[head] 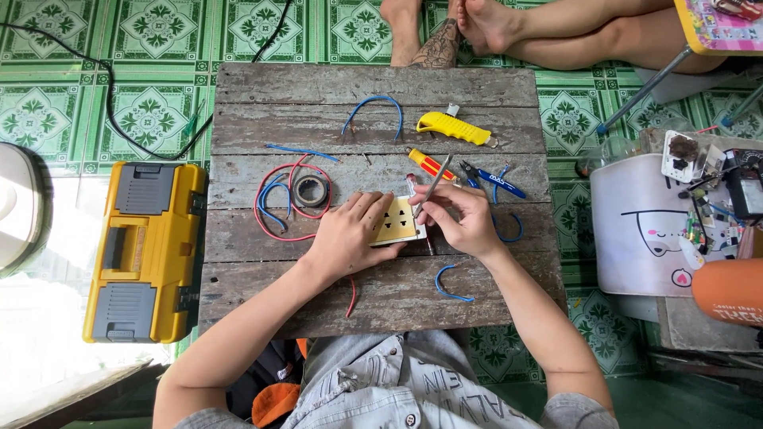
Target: Wiring an electrical outlet by connecting wires to terminals using a screwdriver and marking the component with a pen.
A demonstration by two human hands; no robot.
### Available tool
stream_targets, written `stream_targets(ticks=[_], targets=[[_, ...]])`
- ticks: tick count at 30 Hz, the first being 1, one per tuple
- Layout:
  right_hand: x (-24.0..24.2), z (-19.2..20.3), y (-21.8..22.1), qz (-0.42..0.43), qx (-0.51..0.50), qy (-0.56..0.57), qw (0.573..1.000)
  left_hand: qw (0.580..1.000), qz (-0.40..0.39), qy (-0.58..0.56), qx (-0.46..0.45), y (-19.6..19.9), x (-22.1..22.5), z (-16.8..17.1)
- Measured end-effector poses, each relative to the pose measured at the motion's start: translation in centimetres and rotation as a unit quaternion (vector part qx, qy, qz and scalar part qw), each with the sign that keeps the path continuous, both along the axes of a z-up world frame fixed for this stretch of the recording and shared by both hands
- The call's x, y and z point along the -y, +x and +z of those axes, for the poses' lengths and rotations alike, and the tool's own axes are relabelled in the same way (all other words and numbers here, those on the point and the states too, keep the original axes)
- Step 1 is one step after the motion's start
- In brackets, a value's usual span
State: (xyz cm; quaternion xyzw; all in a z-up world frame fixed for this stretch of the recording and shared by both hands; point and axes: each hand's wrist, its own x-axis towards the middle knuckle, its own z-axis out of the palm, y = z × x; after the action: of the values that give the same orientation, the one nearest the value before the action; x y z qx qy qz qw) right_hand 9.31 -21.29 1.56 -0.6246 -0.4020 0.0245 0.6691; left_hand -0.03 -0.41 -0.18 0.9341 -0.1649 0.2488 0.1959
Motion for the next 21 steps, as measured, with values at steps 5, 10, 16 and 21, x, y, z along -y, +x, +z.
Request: stream_targets(ticks=[5, 10, 16, 21], targets=[[0.0, -0.4, 0.3, 0.001, 0.018, 0.006, 1.0, 1.0, -0.003, -0.006, -0.005, 0.0, 0.0, 0.1], [-0.1, -0.2, 0.0, 0.019, 0.007, 0.015, 1.0, 1.0, -0.008, -0.006, -0.005, 0.1, 0.0, -0.1], [-0.1, -1.1, 0.3, 0.011, 0.01, 0.018, 1.0, 1.0, -0.013, -0.015, -0.003, 0.0, -0.1, 0.2], [0.0, -0.6, 0.0, 0.022, -0.001, 0.014, 1.0, 1.0, -0.01, -0.014, 0.006, 0.1, 0.0, 0.2]])
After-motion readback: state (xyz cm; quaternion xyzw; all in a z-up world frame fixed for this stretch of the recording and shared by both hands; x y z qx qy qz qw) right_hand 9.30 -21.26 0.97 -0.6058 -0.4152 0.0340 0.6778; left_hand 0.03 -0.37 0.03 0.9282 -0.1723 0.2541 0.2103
